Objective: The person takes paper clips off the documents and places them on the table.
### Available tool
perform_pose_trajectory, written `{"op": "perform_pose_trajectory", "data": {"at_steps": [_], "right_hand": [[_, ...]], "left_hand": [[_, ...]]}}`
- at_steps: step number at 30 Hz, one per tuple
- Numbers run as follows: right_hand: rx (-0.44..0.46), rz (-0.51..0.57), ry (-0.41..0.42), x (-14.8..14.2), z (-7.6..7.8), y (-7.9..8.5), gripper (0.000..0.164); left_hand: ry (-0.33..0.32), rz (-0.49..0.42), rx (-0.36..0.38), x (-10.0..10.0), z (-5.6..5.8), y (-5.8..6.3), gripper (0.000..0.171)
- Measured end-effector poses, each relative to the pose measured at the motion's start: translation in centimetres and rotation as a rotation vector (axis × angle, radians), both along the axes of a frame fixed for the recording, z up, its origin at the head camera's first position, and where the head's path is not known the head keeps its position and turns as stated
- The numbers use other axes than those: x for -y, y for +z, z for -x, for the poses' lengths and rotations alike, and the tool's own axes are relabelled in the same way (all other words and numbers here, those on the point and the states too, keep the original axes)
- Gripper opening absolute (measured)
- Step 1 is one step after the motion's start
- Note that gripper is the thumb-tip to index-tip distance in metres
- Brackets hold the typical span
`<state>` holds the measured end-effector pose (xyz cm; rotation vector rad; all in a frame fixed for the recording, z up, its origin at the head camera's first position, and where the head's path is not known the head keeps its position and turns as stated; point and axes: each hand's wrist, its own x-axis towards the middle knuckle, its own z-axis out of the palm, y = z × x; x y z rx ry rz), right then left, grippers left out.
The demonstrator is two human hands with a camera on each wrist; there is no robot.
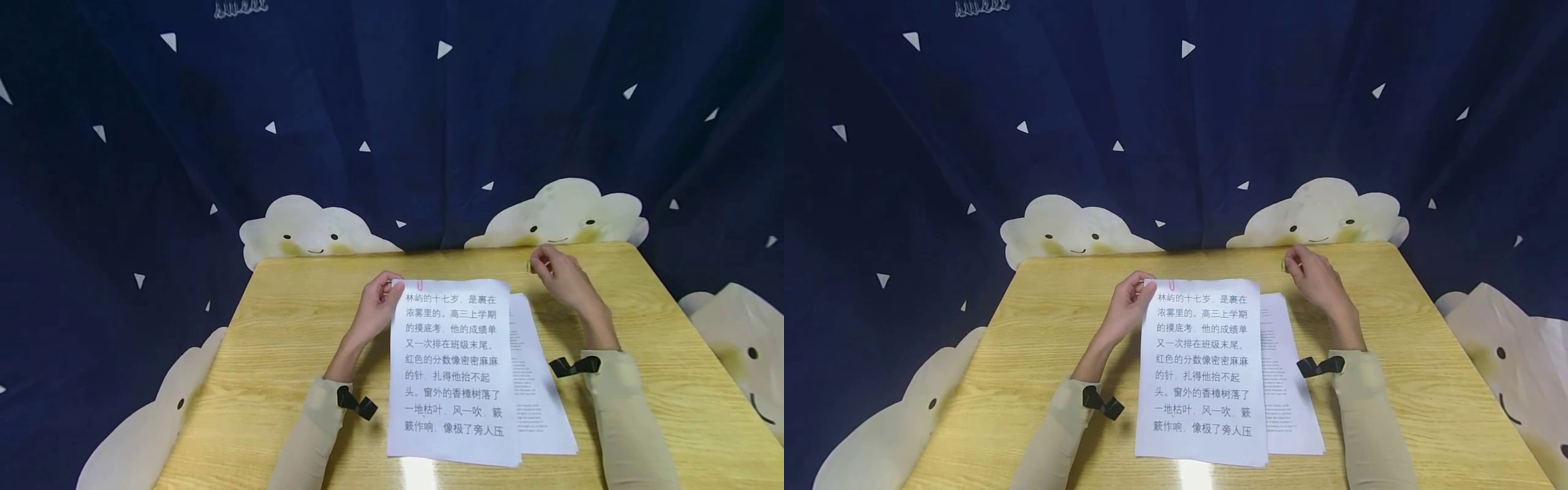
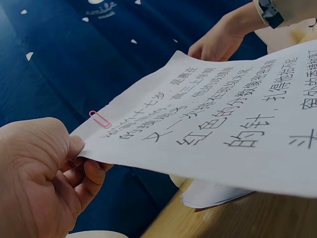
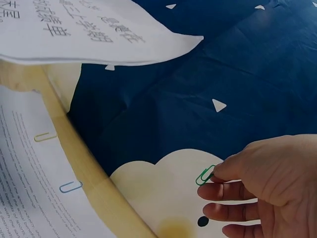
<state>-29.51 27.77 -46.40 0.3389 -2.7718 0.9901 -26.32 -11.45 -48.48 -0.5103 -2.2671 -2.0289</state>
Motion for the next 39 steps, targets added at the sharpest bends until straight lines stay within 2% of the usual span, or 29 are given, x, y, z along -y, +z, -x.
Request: {"op": "perform_pose_trajectory", "data": {"at_steps": [14,21,27,39], "right_hand": [[0.036,-0.016,-0.027,-0.6,0.5,-1.5,0.021],[0.065,-0.037,-0.066,-0.5,0.7,-1.9,0.022],[0.060,-0.059,-0.060,-0.6,0.7,-2.0,0.022],[0.087,-0.089,-0.079,-1.0,1.2,-2.9,0.021]], "left_hand": [[-0.014,-0.006,-0.020,0.3,-0.2,-0.3,0.023],[-0.017,-0.019,-0.006,0.3,-0.1,-0.2,0.018],[-0.017,-0.033,-0.013,0.3,-0.1,0.0,0.022],[-0.012,-0.027,-0.016,0.3,0.0,0.1,0.017]]}}
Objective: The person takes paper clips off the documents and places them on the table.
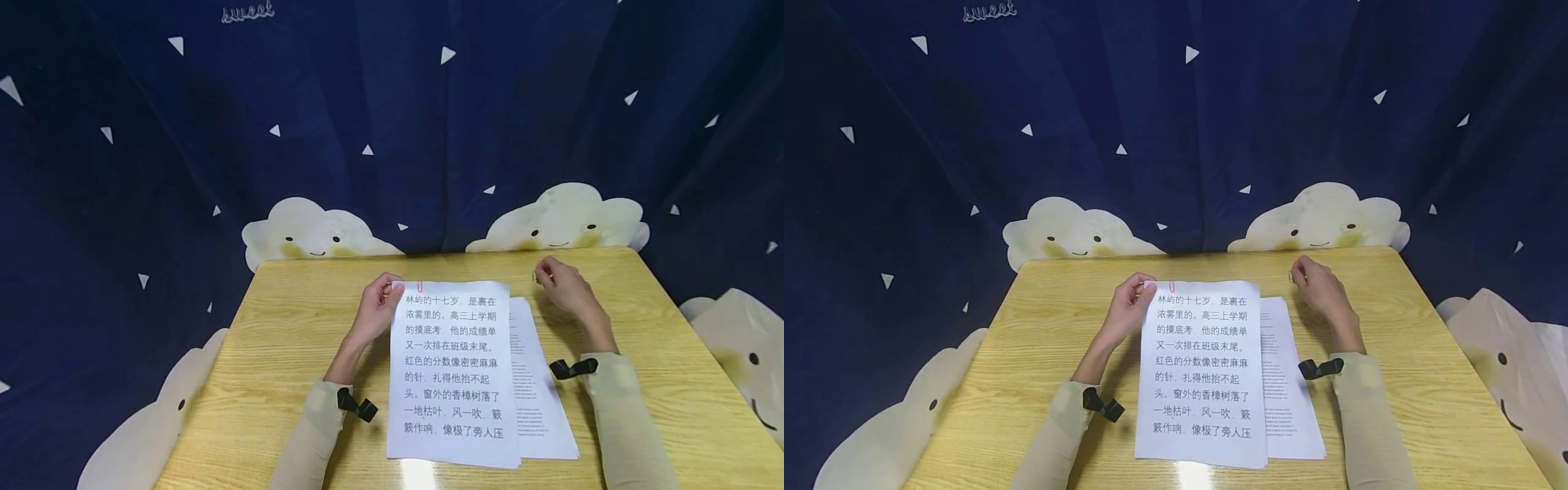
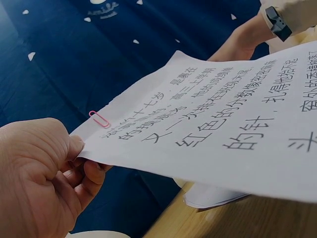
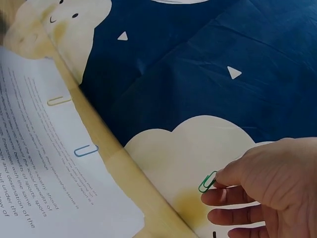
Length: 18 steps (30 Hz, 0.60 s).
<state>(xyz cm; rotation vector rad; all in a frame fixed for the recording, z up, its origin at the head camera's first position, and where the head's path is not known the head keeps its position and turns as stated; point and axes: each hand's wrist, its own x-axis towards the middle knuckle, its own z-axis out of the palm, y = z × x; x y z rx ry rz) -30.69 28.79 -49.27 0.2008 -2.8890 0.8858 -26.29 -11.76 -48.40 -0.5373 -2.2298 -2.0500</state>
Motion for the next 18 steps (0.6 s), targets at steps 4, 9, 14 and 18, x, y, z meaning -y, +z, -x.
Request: {"op": "perform_pose_trajectory", "data": {"at_steps": [4,9,14,18], "right_hand": [[0.020,-0.003,-0.004,-0.2,0.2,-0.4,0.020],[0.040,-0.004,-0.005,-0.3,0.3,-0.8,0.019],[0.051,-0.020,-0.005,-0.4,0.3,-1.3,0.020],[0.066,-0.030,-0.006,-0.5,0.4,-1.6,0.021]], "left_hand": [[-0.002,-0.005,0.000,0.0,0.0,-0.1,0.019],[0.009,-0.013,0.003,-0.1,0.0,-0.2,0.022],[0.006,-0.020,-0.009,-0.3,0.0,0.1,0.018],[-0.005,-0.019,-0.014,-0.4,-0.6,1.2,0.015]]}}
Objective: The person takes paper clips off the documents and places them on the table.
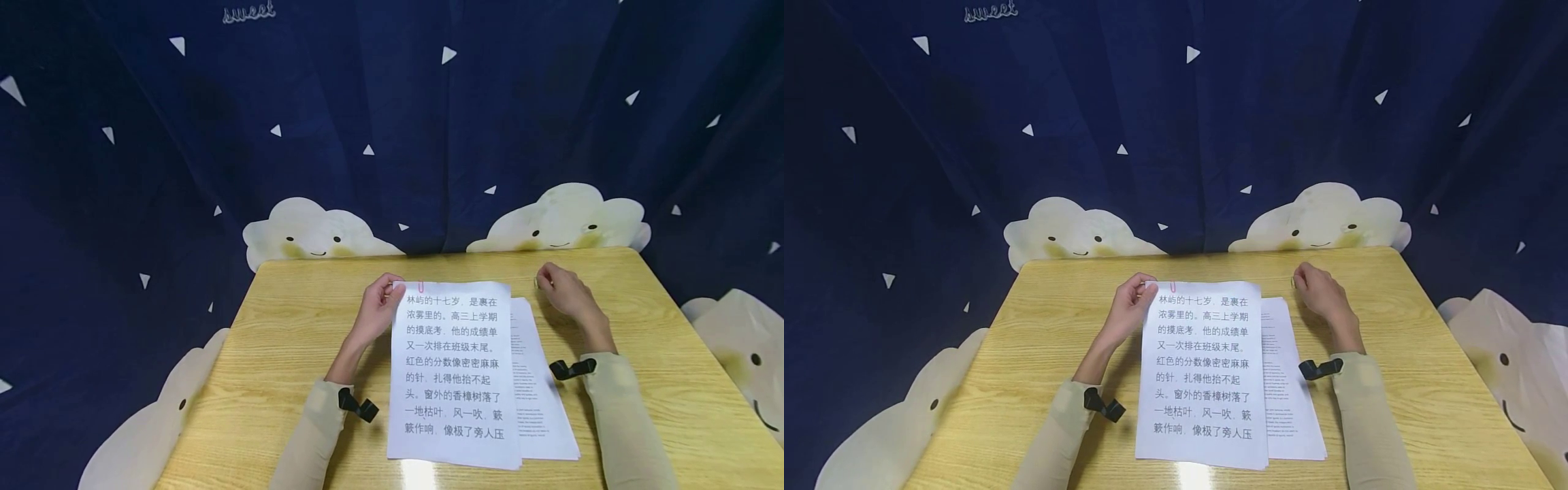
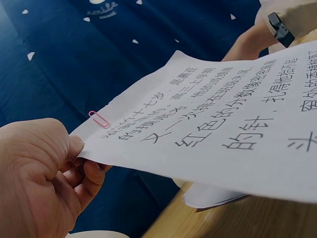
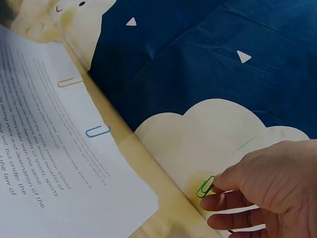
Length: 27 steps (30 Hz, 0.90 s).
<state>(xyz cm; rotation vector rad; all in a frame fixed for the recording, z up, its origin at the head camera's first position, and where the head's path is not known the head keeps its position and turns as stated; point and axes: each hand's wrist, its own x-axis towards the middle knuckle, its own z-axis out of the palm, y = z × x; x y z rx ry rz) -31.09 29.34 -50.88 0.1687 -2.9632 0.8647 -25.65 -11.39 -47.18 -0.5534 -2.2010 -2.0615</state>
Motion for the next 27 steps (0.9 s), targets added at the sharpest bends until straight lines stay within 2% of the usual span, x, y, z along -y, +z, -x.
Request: {"op": "perform_pose_trajectory", "data": {"at_steps": [3,6,13,15,27], "right_hand": [[0.013,0.002,-0.002,-0.1,0.0,-0.1,0.021],[0.019,0.005,0.006,-0.2,0.1,-0.2,0.021],[0.045,0.010,0.012,-0.4,0.3,-0.9,0.022],[0.048,0.010,0.012,-0.5,0.4,-1.2,0.022],[0.020,0.005,0.032,-0.6,0.5,-2.3,0.019]], "left_hand": [[0.000,0.012,-0.004,0.0,-0.2,0.2,0.016],[0.002,0.015,-0.016,0.1,0.2,-0.6,0.017],[-0.005,0.022,0.012,0.1,0.6,-1.0,0.018],[-0.005,0.021,0.004,0.1,0.8,-1.4,0.018],[-0.007,0.026,-0.011,0.2,0.7,-1.4,0.016]]}}
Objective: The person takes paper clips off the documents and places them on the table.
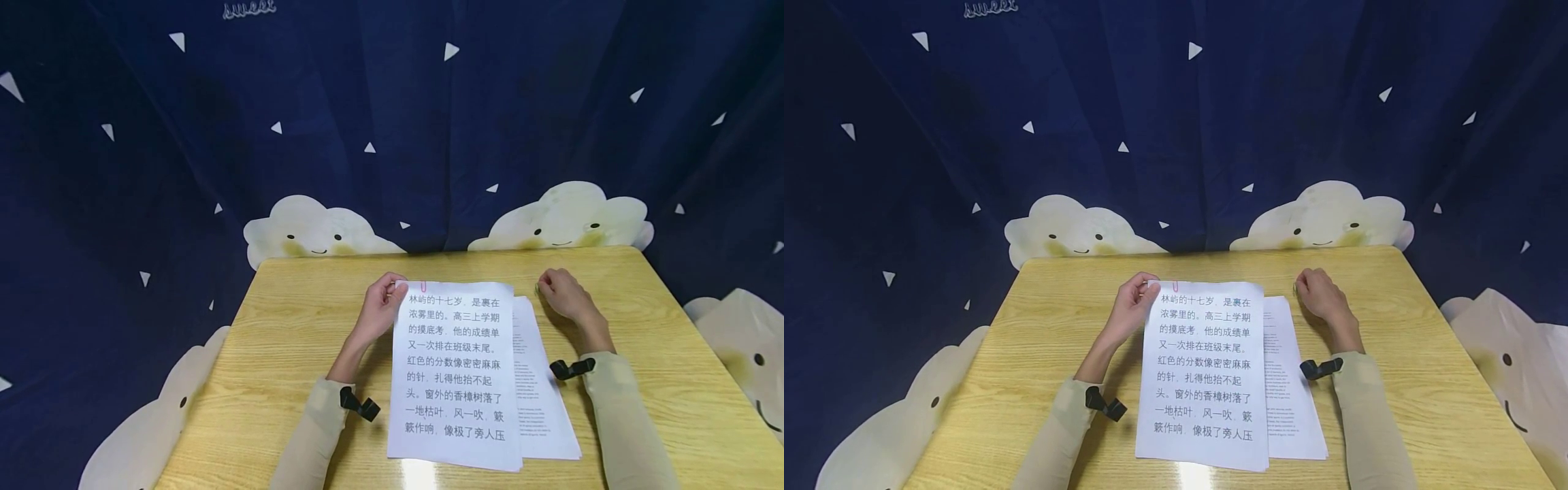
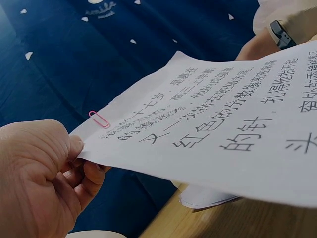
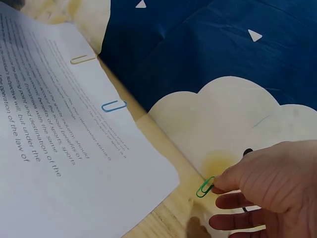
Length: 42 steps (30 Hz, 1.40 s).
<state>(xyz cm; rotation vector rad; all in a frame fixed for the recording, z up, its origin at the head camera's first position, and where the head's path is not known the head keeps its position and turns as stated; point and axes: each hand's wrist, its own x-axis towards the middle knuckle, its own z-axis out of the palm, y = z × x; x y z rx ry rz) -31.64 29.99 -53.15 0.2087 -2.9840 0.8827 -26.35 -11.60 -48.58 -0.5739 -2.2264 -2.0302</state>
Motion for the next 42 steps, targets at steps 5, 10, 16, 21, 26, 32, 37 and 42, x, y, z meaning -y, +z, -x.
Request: {"op": "perform_pose_trajectory", "data": {"at_steps": [5,10,16,21,26,32,37,42], "right_hand": [[-0.002,0.002,-0.007,-0.1,0.0,-0.2,0.019],[0.000,-0.005,-0.023,-0.1,0.1,-0.4,0.019],[-0.006,-0.004,-0.031,-0.1,0.2,-0.8,0.018],[0.001,-0.008,-0.053,-0.2,0.3,-1.0,0.021],[-0.001,-0.016,-0.085,-0.3,0.4,-1.2,0.023],[-0.032,-0.027,-0.099,-0.5,0.2,-1.5,0.023],[-0.050,-0.037,-0.114,-0.7,0.2,-1.9,0.022],[-0.058,-0.033,-0.121,-0.8,0.3,-2.1,0.024]], "left_hand": [[-0.003,0.004,0.006,0.0,0.1,0.0,0.016],[0.001,0.013,0.008,0.0,0.1,-0.1,0.016],[0.008,0.019,0.014,0.1,0.1,-0.2,0.016],[0.010,0.012,0.011,0.1,0.1,-0.3,0.016],[0.006,0.006,0.004,0.1,0.2,-0.2,0.016],[0.013,0.011,-0.004,0.1,0.2,-0.3,0.017],[0.014,0.015,-0.012,0.0,0.1,-0.2,0.020],[0.013,0.015,-0.019,0.0,0.0,-0.1,0.019]]}}
